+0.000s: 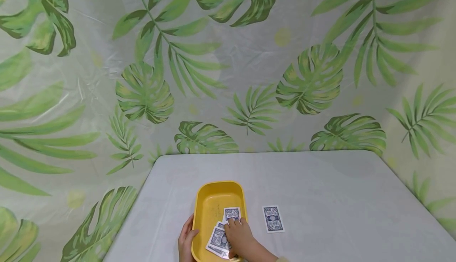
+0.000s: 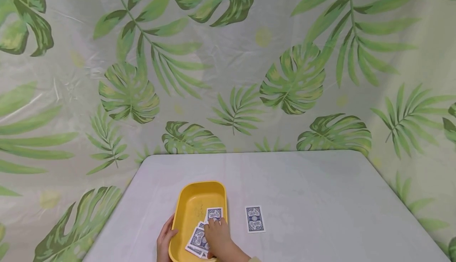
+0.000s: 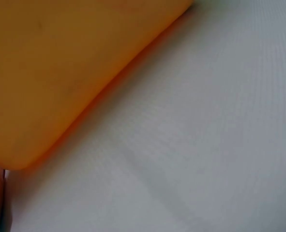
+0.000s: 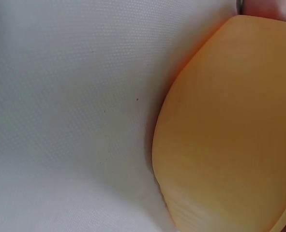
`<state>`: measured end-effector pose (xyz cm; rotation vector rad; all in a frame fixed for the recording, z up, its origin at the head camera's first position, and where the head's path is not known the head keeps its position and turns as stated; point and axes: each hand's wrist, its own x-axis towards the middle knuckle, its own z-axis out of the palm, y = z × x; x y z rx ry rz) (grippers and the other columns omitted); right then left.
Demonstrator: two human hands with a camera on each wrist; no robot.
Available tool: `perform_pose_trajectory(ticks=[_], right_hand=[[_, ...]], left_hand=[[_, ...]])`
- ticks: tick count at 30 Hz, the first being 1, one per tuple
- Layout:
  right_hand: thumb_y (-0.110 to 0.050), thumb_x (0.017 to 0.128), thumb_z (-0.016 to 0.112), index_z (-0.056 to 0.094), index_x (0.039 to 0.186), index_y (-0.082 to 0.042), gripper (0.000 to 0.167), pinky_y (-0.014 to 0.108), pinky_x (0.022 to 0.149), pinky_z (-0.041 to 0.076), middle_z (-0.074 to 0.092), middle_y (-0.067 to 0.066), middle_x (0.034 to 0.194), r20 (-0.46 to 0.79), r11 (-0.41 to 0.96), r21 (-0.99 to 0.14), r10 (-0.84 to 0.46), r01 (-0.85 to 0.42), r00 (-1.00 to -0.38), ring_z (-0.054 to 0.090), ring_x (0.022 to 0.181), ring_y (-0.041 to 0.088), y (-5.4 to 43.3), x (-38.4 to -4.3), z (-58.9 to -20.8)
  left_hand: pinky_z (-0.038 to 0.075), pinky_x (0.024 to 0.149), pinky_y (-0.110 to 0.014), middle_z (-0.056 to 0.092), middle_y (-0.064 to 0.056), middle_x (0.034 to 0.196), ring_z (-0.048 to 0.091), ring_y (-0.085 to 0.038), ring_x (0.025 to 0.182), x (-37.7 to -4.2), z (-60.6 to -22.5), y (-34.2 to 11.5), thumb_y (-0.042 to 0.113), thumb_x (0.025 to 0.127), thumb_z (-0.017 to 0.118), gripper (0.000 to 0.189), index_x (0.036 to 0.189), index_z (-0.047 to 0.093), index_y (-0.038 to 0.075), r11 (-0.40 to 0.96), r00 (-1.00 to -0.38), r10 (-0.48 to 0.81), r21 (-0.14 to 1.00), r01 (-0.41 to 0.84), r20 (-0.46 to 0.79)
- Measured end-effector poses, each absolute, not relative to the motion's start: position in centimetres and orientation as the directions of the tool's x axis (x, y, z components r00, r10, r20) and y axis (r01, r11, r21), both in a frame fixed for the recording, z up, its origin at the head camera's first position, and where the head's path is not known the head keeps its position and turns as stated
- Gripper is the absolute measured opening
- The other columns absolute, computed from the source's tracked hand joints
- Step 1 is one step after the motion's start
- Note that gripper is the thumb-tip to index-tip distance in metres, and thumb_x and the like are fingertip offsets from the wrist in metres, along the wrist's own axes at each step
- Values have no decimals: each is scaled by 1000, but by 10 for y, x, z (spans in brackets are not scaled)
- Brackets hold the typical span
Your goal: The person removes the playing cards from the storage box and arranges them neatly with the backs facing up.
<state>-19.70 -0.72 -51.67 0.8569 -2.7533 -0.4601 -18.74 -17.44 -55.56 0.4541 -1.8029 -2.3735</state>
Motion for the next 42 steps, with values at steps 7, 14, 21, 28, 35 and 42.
perform_pose_trajectory(ticks=[7,14,21,28,35,42], right_hand=[[-67,44,70,51,88,-17,69,25,62,31,45,-3,79,111,783,374,-569,-496,-815,46,70,10,-9,-197,-519],[-66,42,71,50,86,-18,69,25,60,31,45,-3,77,133,783,388,-570,-486,-811,47,66,11,-10,-197,-521],[-65,44,71,50,88,-17,68,26,64,33,46,-3,76,104,785,374,-564,-494,-819,48,70,11,-10,-198,-521],[-64,43,72,49,89,-17,70,25,65,33,46,-2,74,98,791,361,-559,-494,-823,47,72,11,-10,-198,-520],[-65,41,72,49,90,-18,72,25,66,33,46,-3,73,132,793,365,-563,-488,-815,47,72,10,-9,-198,-522],[-67,40,70,53,100,-20,78,26,70,36,50,-2,78,126,804,349,-549,-481,-826,48,75,11,-9,-198,-522]], left_hand=[[40,87,-9,26,-16,148,43,0,116,-188,-556,-175,6,87,42,55,141,29,2,-288,-948,-273,954,-84,-166],[41,91,-12,27,-16,148,44,-4,119,-188,-556,-175,7,87,42,55,140,30,3,-273,-946,-277,957,-93,-171],[41,94,-16,25,-14,149,43,-7,121,-187,-556,-176,7,88,41,54,141,28,4,-300,-954,-253,950,-82,-162],[40,94,-16,26,-14,149,43,-8,122,-186,-557,-176,6,88,41,54,141,28,3,-322,-958,-247,945,-63,-148],[41,93,-15,26,-15,149,45,-5,118,-187,-556,-175,5,88,41,55,141,29,3,-336,-955,-254,940,-59,-151],[41,91,-13,26,-16,148,47,0,113,-187,-556,-174,4,87,42,55,140,30,2,-344,-952,-265,937,-57,-155]])
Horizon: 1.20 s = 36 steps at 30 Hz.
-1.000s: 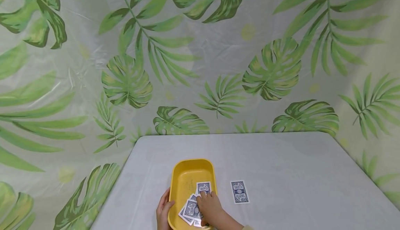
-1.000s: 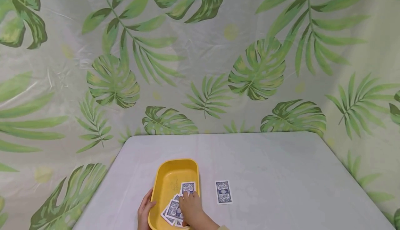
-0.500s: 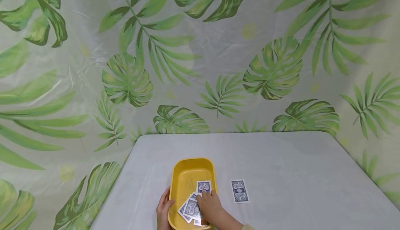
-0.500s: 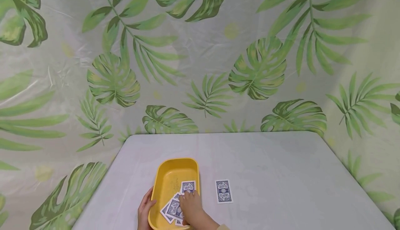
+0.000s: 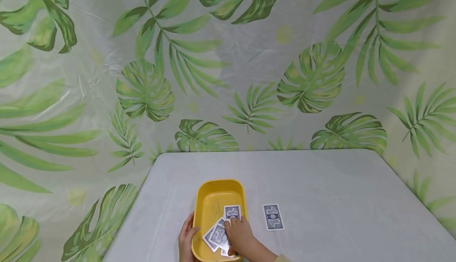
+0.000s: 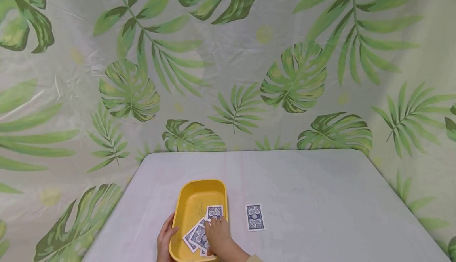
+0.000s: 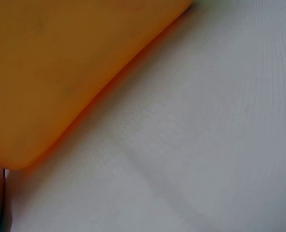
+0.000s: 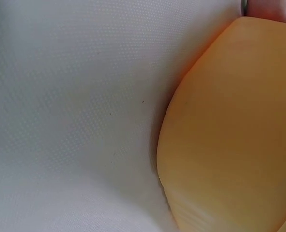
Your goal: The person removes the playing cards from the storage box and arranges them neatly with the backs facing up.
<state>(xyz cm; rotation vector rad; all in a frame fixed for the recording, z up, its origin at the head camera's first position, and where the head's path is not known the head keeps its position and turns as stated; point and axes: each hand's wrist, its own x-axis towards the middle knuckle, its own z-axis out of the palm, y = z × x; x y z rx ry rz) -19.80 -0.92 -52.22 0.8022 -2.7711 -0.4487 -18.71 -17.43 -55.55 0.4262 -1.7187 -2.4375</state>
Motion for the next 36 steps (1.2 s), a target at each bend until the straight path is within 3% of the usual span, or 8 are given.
perform_pose_trajectory(ticks=[4,7,10,14,23,25,31,36], right_hand=[[-64,45,71,51,114,-30,79,25,72,40,54,-5,94,114,785,303,-593,-541,-797,51,84,10,-9,-199,-521],[-57,56,72,49,121,-38,71,26,76,43,53,-10,113,61,733,226,-668,-642,-741,52,96,8,-7,-201,-518],[-54,64,69,52,122,-38,62,26,78,44,52,-15,120,14,697,168,-708,-697,-706,53,99,6,-6,-201,-516],[-60,61,67,56,117,-34,64,26,73,44,55,-12,111,26,714,193,-689,-673,-724,52,94,7,-7,-201,-516],[-58,33,77,59,92,-26,69,22,59,37,49,-6,82,142,733,370,-651,-570,-745,49,72,8,-9,-199,-519],[-59,33,76,58,89,-24,68,22,59,38,48,-5,83,148,737,369,-649,-567,-747,48,73,9,-9,-200,-520],[-66,36,73,52,99,-17,83,23,69,44,55,-3,104,111,720,372,-661,-586,-742,53,90,10,-8,-204,-521],[-71,38,71,46,97,-17,84,23,71,44,48,-3,92,92,709,405,-659,-577,-746,50,82,10,-8,-205,-522]], left_hand=[[41,93,-14,25,-16,149,46,0,114,-186,-556,-175,5,87,42,55,141,29,1,-351,-957,-256,936,-40,-137],[40,93,-14,25,-16,149,45,0,115,-185,-557,-176,5,88,42,55,141,28,1,-348,-959,-251,937,-36,-130],[40,93,-14,25,-16,149,46,1,114,-186,-557,-176,5,88,42,55,141,28,1,-338,-956,-257,940,-49,-142],[41,93,-16,25,-16,148,46,-1,115,-186,-556,-176,6,88,43,55,141,29,2,-330,-951,-262,942,-70,-162],[41,90,-12,27,-14,148,44,-2,117,-187,-556,-175,6,88,43,55,141,30,4,-316,-946,-274,945,-83,-175],[41,90,-12,27,-14,148,44,-4,119,-188,-556,-175,6,88,42,55,141,30,4,-311,-945,-277,947,-83,-174],[42,94,-17,27,-15,148,41,-13,124,-187,-556,-175,7,88,42,55,141,29,4,-294,-945,-274,951,-95,-179],[42,93,-17,27,-15,148,44,-9,121,-187,-555,-174,6,88,41,54,141,29,4,-294,-947,-271,952,-89,-172]])
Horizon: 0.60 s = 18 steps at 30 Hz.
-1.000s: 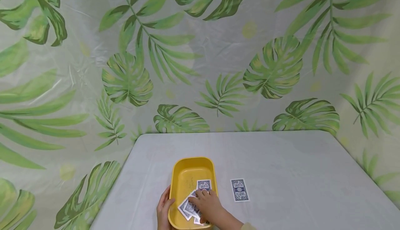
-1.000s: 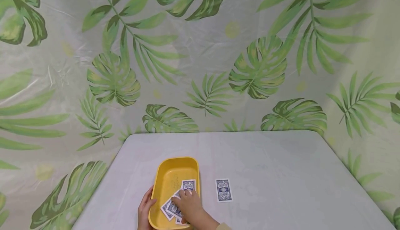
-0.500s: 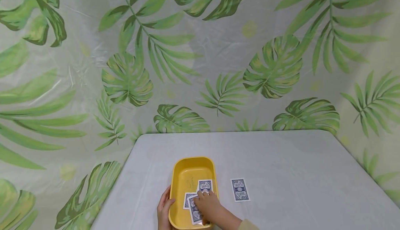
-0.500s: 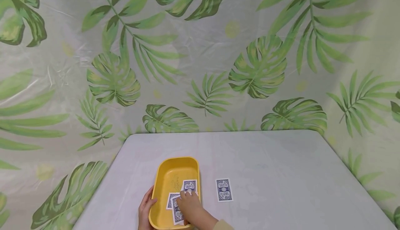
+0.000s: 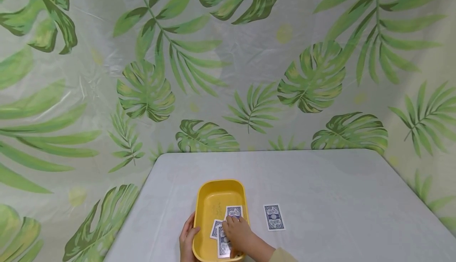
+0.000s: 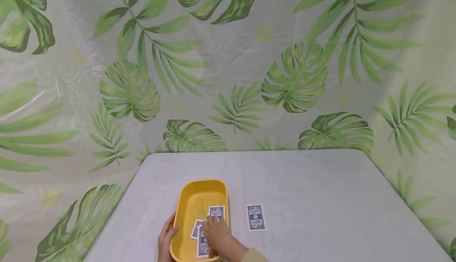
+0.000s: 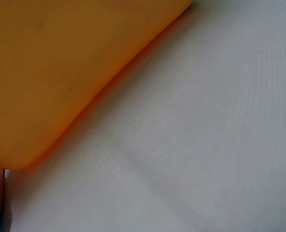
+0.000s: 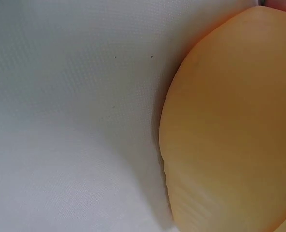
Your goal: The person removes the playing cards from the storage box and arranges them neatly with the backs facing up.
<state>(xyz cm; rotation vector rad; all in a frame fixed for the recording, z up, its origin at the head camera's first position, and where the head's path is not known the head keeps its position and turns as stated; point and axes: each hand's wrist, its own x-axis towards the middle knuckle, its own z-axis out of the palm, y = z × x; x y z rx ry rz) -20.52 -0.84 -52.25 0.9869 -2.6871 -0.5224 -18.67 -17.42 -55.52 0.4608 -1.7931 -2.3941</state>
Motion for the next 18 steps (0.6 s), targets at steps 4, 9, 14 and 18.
perform_pose_trajectory(ticks=[4,9,14,18], right_hand=[[-74,40,69,43,101,-19,86,25,77,46,46,-1,92,55,716,414,-635,-562,-770,50,89,11,-9,-204,-520],[-73,43,70,42,105,-21,85,24,79,45,43,0,94,-3,731,393,-606,-558,-796,47,92,12,-11,-205,-516],[-71,43,71,42,105,-21,85,24,79,45,41,-2,92,-6,738,364,-608,-568,-794,45,90,11,-12,-205,-516],[-70,41,73,43,106,-21,87,24,78,44,40,-3,92,-8,746,346,-604,-569,-797,44,89,10,-12,-207,-517]], left_hand=[[41,91,-14,27,-14,148,44,-5,119,-186,-556,-174,6,88,41,54,141,29,4,-300,-948,-269,950,-86,-171],[41,92,-14,27,-14,148,43,-8,121,-186,-556,-175,7,88,42,55,141,29,5,-300,-948,-266,950,-93,-176],[41,91,-14,27,-13,148,43,-6,120,-186,-556,-175,7,88,43,55,141,29,5,-302,-949,-267,950,-86,-170],[41,91,-14,27,-14,148,44,-4,118,-187,-556,-175,7,88,42,55,141,29,3,-318,-954,-255,945,-71,-157]])
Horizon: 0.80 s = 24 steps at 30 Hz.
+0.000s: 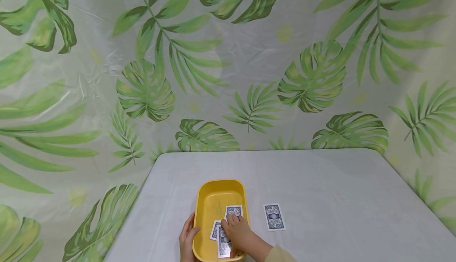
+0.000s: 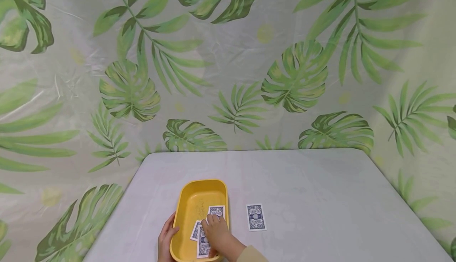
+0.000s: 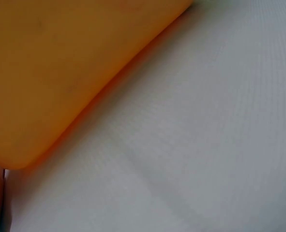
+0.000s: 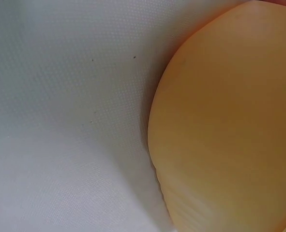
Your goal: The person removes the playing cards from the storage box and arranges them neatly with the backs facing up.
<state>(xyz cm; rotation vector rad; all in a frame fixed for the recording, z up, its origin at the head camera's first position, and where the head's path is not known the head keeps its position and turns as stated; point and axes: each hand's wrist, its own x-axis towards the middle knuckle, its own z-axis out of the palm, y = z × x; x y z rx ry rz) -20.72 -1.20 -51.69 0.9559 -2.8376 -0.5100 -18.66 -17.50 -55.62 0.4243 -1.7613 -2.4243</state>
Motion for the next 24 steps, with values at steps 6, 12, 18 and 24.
perform_pose_trajectory(ticks=[6,12,18,24], right_hand=[[-71,42,72,42,108,-21,88,24,80,44,40,-3,95,-29,745,351,-596,-567,-802,44,92,10,-13,-209,-518],[-69,38,74,41,110,-25,92,22,79,44,40,-1,96,2,749,340,-605,-568,-797,45,91,12,-12,-207,-514],[-67,34,76,38,117,-31,98,20,67,45,40,1,99,66,758,321,-616,-568,-785,44,84,14,-11,-205,-517],[-53,38,79,46,112,-35,84,24,56,49,41,3,108,99,749,186,-658,-636,-746,46,88,19,-10,-201,-520]], left_hand=[[41,92,-15,26,-13,149,44,-4,119,-186,-557,-176,8,89,42,55,141,28,4,-323,-957,-243,944,-74,-158],[41,92,-16,25,-13,149,43,-5,120,-186,-557,-175,9,90,42,54,142,27,5,-331,-960,-237,941,-67,-152],[41,92,-16,25,-14,149,44,-4,118,-186,-556,-175,7,90,42,54,142,28,4,-335,-960,-241,940,-59,-146],[41,92,-16,25,-13,149,41,-8,123,-185,-556,-176,8,89,42,54,142,28,5,-322,-958,-236,943,-78,-160]])
